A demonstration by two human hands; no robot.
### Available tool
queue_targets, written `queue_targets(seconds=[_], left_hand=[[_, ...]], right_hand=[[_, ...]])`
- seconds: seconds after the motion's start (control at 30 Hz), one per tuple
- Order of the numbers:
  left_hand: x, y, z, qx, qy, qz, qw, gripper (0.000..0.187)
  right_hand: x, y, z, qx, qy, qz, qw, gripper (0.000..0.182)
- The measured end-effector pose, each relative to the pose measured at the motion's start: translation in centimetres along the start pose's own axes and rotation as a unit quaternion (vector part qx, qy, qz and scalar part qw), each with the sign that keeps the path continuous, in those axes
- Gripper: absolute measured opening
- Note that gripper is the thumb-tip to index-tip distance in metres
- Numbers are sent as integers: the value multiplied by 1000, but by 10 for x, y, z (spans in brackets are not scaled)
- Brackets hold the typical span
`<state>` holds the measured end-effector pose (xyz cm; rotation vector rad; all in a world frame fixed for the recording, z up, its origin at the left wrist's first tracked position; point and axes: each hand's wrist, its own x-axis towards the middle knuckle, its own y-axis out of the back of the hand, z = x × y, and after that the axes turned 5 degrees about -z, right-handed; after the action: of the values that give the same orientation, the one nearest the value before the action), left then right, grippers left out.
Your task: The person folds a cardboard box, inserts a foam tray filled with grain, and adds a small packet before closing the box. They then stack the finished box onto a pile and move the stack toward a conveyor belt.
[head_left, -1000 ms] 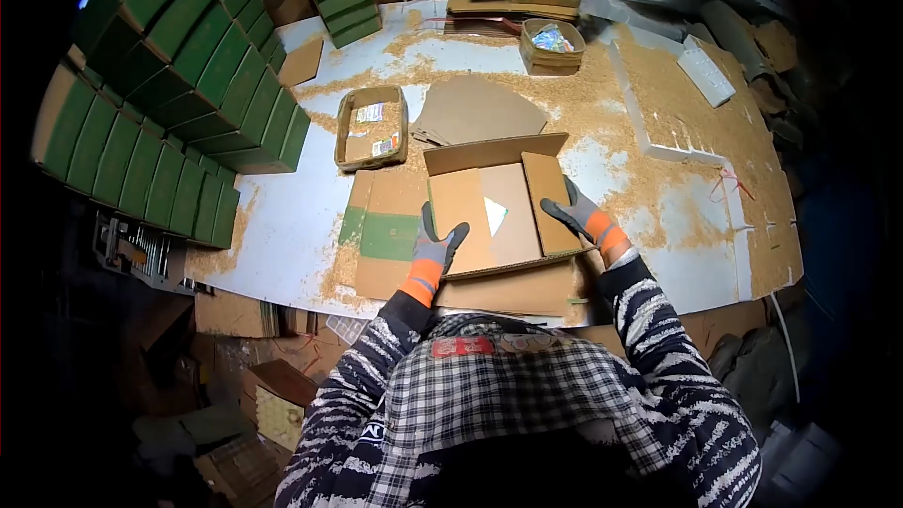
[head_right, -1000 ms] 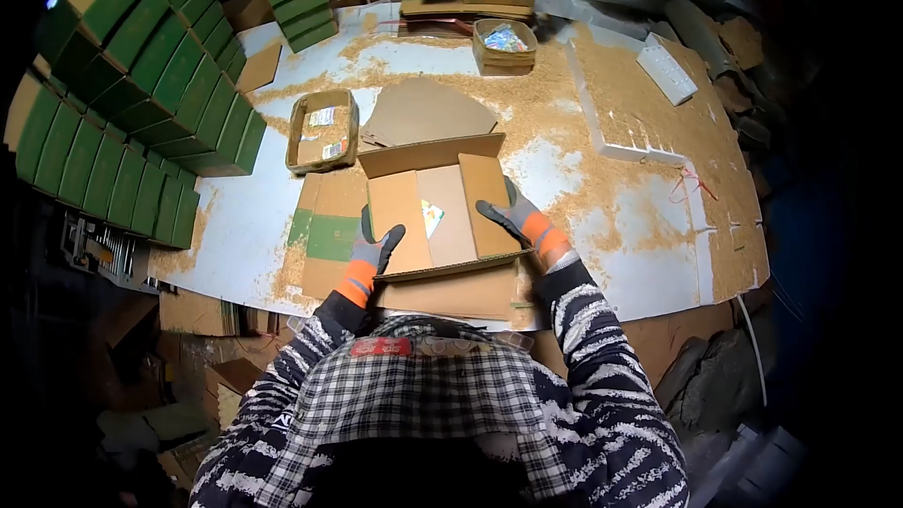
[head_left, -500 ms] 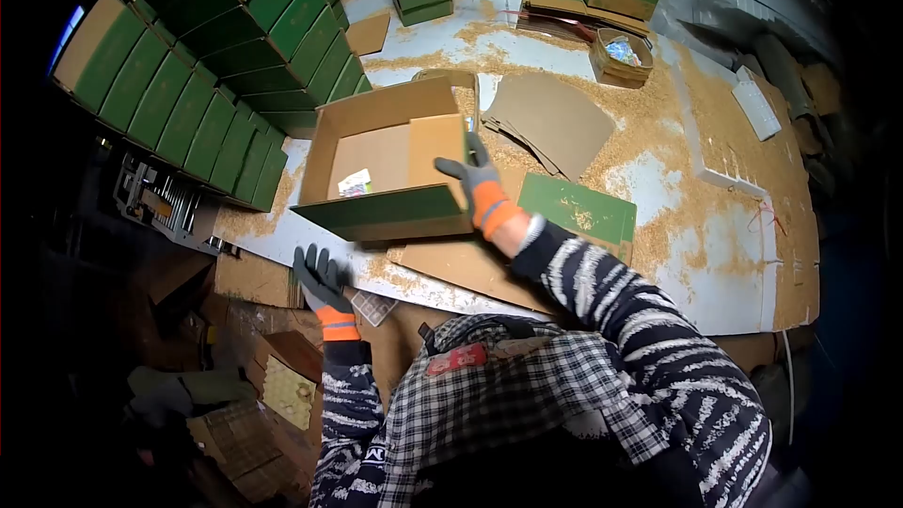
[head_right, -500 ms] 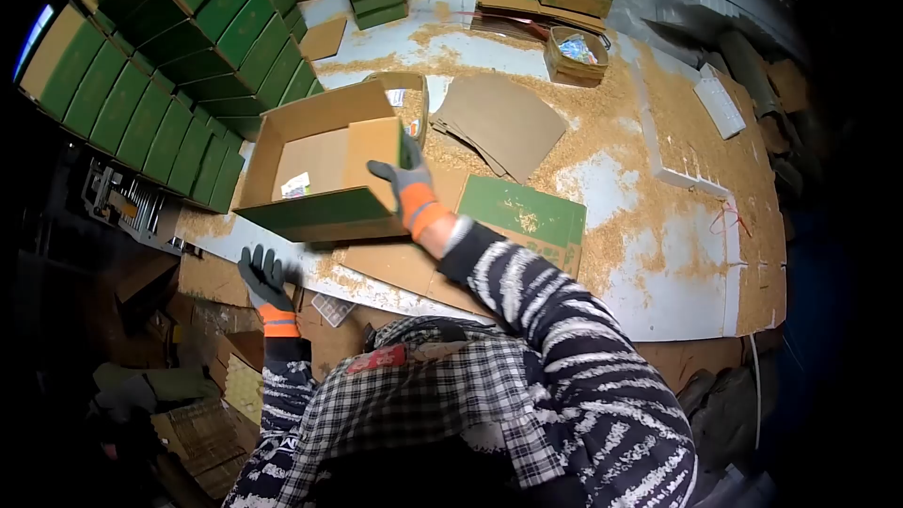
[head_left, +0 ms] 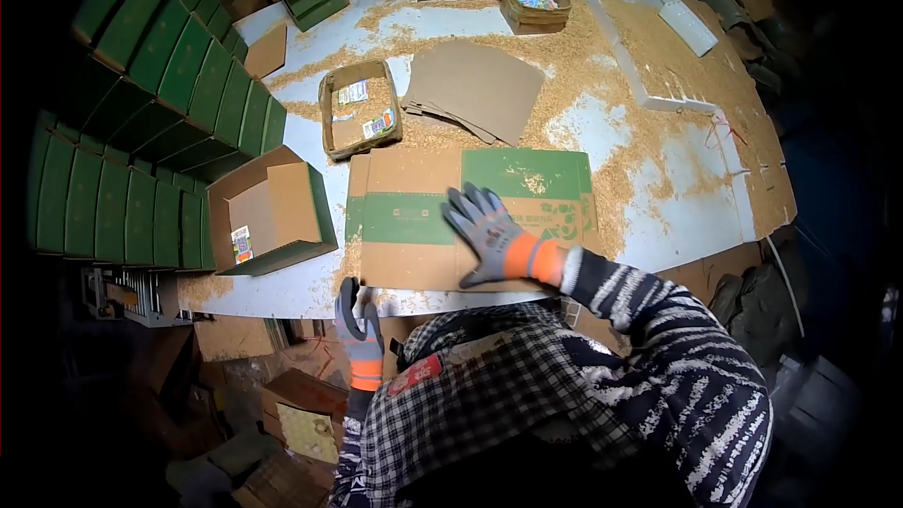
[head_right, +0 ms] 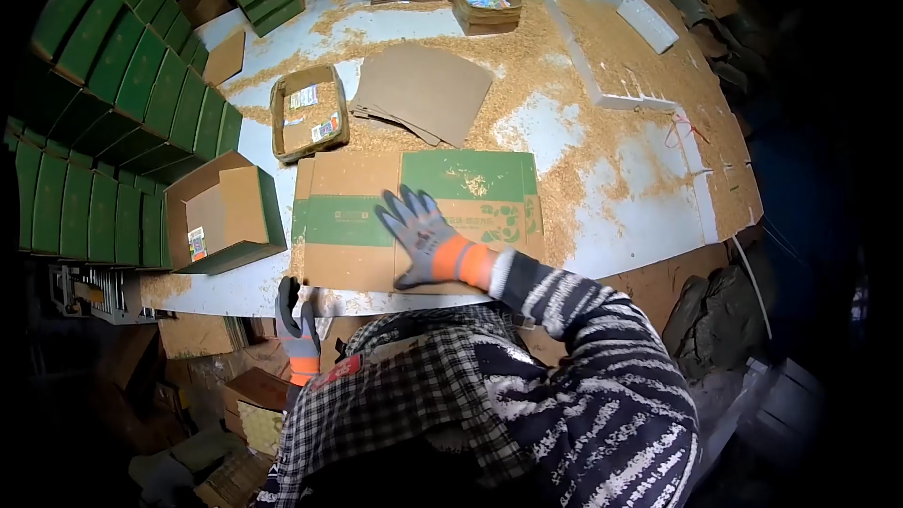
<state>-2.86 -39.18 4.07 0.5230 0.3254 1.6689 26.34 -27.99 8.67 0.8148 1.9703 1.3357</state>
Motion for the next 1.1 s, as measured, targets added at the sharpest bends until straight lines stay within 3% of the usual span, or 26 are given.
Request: queue_targets(seconds=[0.07,0.17,0.2,0.23,0.27,0.33,0.37,0.43,0.47,0.53,0.57,0.6,0.67,0.73,0.8,0.87,0.9,0.93,0.97,1.0,1.03,1.07,1.1], left_hand=[[33,-14,37,61,-89,-96,990,48],[75,-41,89,97,-179,-284,937,56],[85,-46,105,115,-188,-360,907,58],[95,-45,124,193,-257,-380,867,57],[107,-39,149,214,-257,-394,856,52],[131,-27,196,258,-253,-417,834,42],[143,-24,212,256,-298,-359,847,35],[169,-32,231,241,-422,-201,851,22],[176,-34,246,279,-376,-237,851,24],[192,-65,236,372,-371,-256,811,30],[195,-83,217,413,-383,-207,800,36],[205,-83,220,380,-364,-251,813,36],[229,-83,227,311,-318,-340,829,34],[238,-83,244,351,-323,-302,825,37],[256,-88,243,375,-296,-306,823,44],[272,-79,249,394,-231,-370,809,43],[284,-71,249,400,-208,-385,805,44],[297,-60,246,406,-184,-401,801,46],[302,-45,241,300,-187,-378,856,49],[296,-37,255,160,26,-403,901,49],[294,-44,239,152,-62,-336,927,44],[290,-57,214,140,-147,-269,941,40],[273,-82,204,21,-229,-183,956,31]], right_hand=[[-73,-28,16,-53,-54,-133,988,106],[-125,-31,23,-186,-1,-153,970,90],[-130,-13,26,-128,5,-163,978,85],[-130,24,29,-70,13,-170,983,81],[-130,57,35,-11,24,-174,984,77],[-133,114,61,38,61,-25,997,54],[-135,146,73,-29,78,61,995,50],[-133,197,83,-28,7,68,997,48],[-131,221,76,-43,-45,11,998,46],[-111,179,117,-151,-83,101,980,51],[-102,162,119,-290,-129,157,935,56],[-104,156,101,-251,-142,256,923,61],[-115,148,86,-182,-109,306,928,60],[-122,117,99,-193,-52,345,917,56],[-122,117,111,-185,12,382,905,44],[-113,135,117,-134,60,376,915,30],[-114,152,119,-106,116,318,935,19],[-119,163,113,-85,147,368,914,10],[-121,175,107,-21,170,386,907,8],[-123,185,102,43,192,402,894,10],[-120,191,94,126,208,406,881,13],[-116,195,88,174,190,332,907,13],[-102,172,90,157,161,256,940,13]])
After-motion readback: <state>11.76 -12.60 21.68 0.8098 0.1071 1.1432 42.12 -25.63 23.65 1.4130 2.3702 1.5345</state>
